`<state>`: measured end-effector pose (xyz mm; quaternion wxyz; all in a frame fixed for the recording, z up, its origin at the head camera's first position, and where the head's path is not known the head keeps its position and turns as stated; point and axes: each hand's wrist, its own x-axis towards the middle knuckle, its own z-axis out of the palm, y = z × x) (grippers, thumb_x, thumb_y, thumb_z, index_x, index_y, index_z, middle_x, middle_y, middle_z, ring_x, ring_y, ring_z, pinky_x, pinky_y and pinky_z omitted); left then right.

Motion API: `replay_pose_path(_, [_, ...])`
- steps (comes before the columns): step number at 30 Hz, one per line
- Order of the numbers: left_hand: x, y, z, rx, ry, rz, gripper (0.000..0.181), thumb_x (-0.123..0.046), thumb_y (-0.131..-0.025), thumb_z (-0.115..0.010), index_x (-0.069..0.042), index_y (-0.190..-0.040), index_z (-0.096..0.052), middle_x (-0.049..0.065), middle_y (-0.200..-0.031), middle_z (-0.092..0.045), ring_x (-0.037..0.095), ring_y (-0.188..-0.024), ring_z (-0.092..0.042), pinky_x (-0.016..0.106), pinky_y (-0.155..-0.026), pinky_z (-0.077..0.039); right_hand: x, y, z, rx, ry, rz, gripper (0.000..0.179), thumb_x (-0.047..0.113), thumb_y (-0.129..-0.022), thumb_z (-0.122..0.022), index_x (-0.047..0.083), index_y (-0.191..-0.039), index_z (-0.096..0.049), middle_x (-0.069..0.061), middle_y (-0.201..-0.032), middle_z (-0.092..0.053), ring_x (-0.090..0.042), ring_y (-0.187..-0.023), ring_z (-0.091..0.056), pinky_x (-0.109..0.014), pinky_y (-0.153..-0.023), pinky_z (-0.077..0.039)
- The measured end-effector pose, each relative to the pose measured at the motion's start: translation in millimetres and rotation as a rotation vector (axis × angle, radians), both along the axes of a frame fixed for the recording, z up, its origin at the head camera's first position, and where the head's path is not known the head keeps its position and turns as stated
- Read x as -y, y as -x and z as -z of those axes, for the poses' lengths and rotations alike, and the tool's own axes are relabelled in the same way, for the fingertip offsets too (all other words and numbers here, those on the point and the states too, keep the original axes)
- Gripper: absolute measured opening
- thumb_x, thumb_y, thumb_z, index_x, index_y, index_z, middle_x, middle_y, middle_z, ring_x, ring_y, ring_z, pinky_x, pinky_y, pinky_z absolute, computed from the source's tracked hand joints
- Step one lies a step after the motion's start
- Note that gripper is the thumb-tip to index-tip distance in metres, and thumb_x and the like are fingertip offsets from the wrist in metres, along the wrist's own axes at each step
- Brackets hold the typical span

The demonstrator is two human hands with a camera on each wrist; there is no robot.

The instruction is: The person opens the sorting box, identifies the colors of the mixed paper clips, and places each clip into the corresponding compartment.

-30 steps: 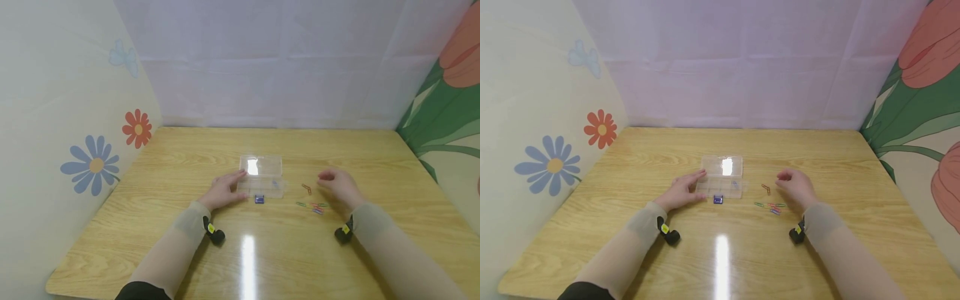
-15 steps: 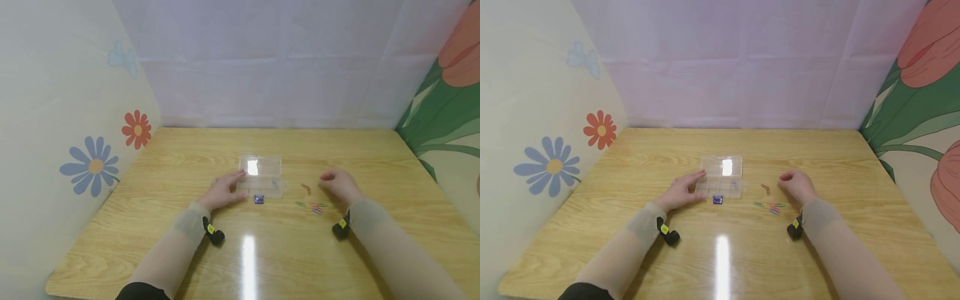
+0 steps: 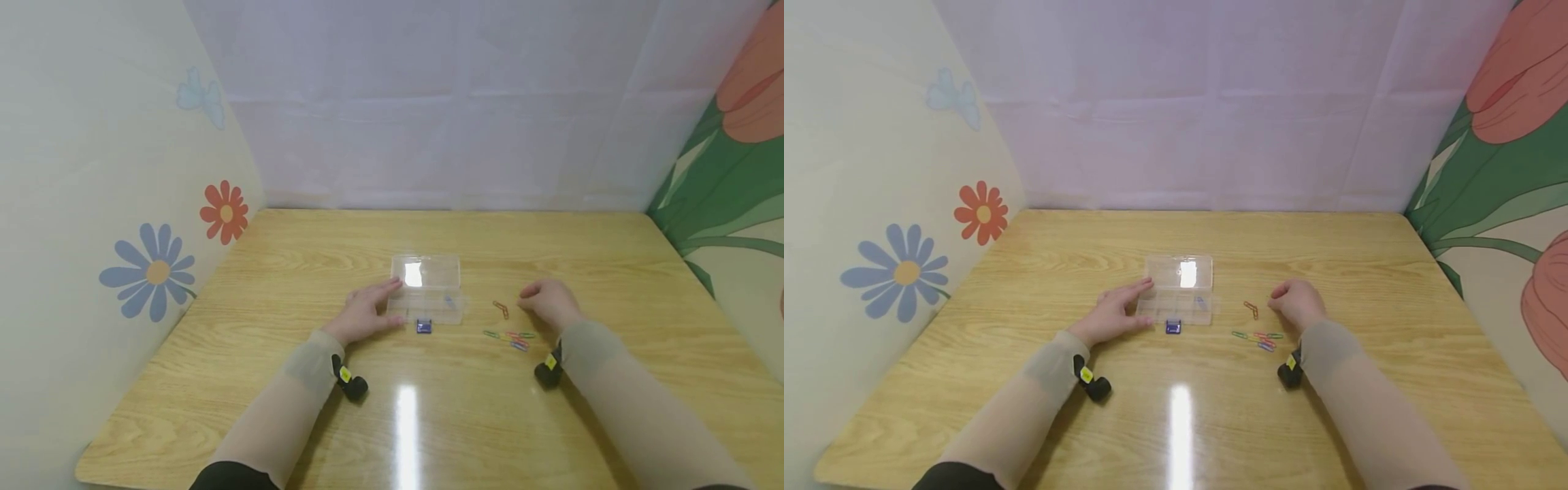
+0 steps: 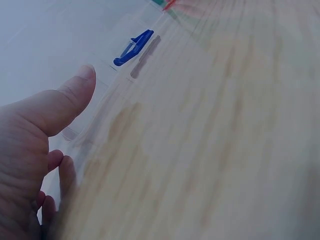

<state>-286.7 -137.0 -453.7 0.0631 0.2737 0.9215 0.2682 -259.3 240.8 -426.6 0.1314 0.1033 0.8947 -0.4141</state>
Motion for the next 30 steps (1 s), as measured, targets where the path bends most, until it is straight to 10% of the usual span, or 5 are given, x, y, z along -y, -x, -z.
replay_pose_path(30, [-0.3, -0.8, -0.8, 0.004, 0.010, -0.010, 0.080, -0.055, -0.086, -0.064, -0.027, -0.152, -0.029, -0.011, -0.157, -0.022, 0.024, -0.142, -0.025, 0.058, -0.112, -0.007, 11, -4.6, -15.4, -0.093, 0.019, -0.078, 0.034, 0.026, -0.095, -0.060, 0.001, -0.118, -0.059, -0.020, -0.123, -0.056, -0.035, -0.112, -0.050, -0.050, -0.094, -0.040])
